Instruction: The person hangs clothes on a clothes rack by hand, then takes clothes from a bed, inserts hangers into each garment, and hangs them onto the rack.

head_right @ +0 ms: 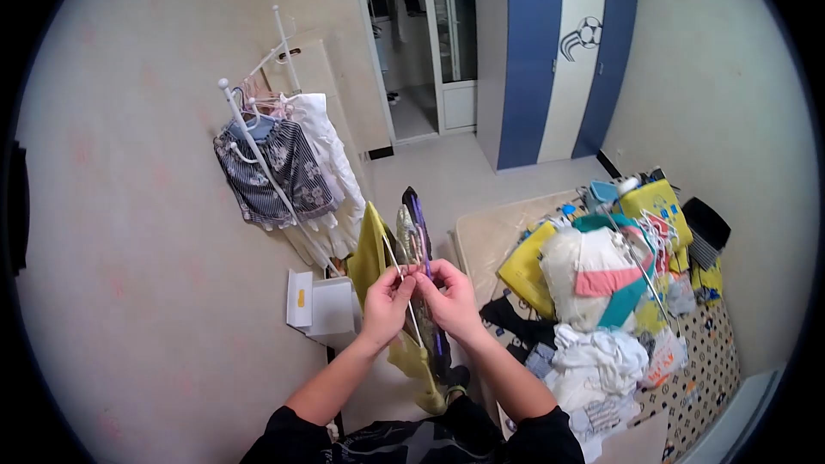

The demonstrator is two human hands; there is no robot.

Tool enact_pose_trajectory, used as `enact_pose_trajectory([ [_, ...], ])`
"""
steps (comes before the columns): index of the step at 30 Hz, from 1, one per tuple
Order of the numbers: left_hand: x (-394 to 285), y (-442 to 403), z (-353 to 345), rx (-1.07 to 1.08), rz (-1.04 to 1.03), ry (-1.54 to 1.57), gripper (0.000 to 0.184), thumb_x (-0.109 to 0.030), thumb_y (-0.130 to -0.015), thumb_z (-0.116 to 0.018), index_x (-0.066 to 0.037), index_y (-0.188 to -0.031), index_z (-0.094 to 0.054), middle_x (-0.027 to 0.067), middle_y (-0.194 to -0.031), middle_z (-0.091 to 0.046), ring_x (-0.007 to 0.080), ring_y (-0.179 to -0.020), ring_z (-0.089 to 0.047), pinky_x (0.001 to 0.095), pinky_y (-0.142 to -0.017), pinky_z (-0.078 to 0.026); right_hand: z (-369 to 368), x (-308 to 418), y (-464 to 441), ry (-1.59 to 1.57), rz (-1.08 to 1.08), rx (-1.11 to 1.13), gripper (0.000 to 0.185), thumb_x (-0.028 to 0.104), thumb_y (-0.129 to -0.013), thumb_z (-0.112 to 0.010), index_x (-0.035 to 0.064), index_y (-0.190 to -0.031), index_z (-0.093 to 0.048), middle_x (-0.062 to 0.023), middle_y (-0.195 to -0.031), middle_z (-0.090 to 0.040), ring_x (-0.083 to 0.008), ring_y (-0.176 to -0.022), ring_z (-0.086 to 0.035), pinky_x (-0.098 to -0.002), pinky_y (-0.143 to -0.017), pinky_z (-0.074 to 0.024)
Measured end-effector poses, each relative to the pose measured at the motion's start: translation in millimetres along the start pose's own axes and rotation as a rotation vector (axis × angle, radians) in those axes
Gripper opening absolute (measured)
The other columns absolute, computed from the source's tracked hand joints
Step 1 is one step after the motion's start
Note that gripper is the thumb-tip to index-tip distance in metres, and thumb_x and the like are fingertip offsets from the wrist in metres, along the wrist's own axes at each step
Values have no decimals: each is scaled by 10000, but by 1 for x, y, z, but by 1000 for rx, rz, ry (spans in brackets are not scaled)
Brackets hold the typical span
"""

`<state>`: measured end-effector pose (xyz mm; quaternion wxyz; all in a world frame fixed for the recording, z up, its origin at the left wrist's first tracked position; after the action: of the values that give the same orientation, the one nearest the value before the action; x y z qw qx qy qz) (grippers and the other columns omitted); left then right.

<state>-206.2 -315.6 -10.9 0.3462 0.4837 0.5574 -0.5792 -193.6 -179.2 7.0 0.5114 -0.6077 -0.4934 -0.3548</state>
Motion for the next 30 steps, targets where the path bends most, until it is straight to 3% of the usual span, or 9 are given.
enact_pose_trajectory([
  [2,10,-27,0,-7,-17,-137,325,-248,-1011,-612,8,-1211,-614,13,-1036,-606,102,-992,-573,252,-914,-455,7,-7,-36,-33,9,41,109,108,-993,-600,22,-1049,-638,28,-909,-646,-33,-806,-557,-208,-744,-466],
  [6,27,-84,-7,-109,-63,1,298,-210,-1030,-573,1,-1239,-603,15,-1091,-616,98,-1071,-554,257,-970,-432,20,-12,-98,-72,-31,187,132,123,-1012,-565,15,-1062,-622,1,-988,-637,-57,-893,-560,-224,-812,-462],
  [9,39,-118,-12,-187,-3,130,298,-209,-1042,-550,-7,-1257,-596,23,-1168,-624,100,-1100,-556,259,-976,-438,29,-24,-140,71,63,180,176,119,-998,-579,2,-1108,-652,6,-860,-659,-44,-769,-569,-229,-687,-475],
  [13,35,-168,-18,-259,41,317,280,-184,-1051,-526,17,-1236,-589,58,-1203,-629,107,-1092,-584,260,-962,-463,40,-21,-187,398,261,122,130,102,-942,-630,-6,-1011,-657,-93,-813,-661,-172,-708,-621,-301,-673,-498],
  [14,37,-182,-17,-270,42,280,293,-205,-1055,-517,23,-1225,-593,87,-1199,-650,122,-1096,-607,268,-961,-481,43,-20,-200,390,258,127,124,97,-918,-652,-9,-982,-647,-128,-835,-648,-240,-740,-629,-324,-693,-503],
  [17,49,-220,-10,-294,75,257,302,-223,-1059,-509,20,-1216,-596,92,-1159,-674,132,-1066,-623,276,-952,-489,49,-31,-239,429,381,189,132,99,-906,-664,-9,-981,-645,-133,-912,-636,-253,-803,-625,-323,-723,-504],
  [23,83,-301,9,-318,122,332,293,-237,-1062,-501,19,-1166,-598,132,-1169,-688,150,-1039,-639,286,-937,-498,52,-68,-318,556,373,182,117,77,-883,-680,-5,-957,-640,-110,-984,-567,-215,-862,-567,-304,-738,-479],
  [29,113,-396,48,-291,115,374,288,-249,-1068,-485,16,-1168,-537,175,-1186,-684,170,-1020,-656,292,-929,-505,43,-91,-420,680,391,317,267,148,-820,-739,11,-1030,-648,-155,-1061,-558,-318,-993,-552,-378,-860,-478],
  [30,116,-411,57,-263,163,333,388,-328,-1075,-449,21,-1227,-525,202,-1256,-650,185,-1110,-625,298,-993,-471,41,-97,-439,691,353,340,364,196,-786,-763,17,-1080,-643,-155,-1067,-547,-333,-1024,-531,-392,-883,-469],
])
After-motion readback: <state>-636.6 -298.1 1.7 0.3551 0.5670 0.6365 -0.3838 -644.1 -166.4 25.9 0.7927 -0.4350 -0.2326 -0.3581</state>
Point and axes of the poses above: each hand's wrist, its own y-axis away from the middle knuckle, its own z-axis out of the back of the hand, x = y × z, the point moved 1 cm from there along -y, towards the middle knuckle
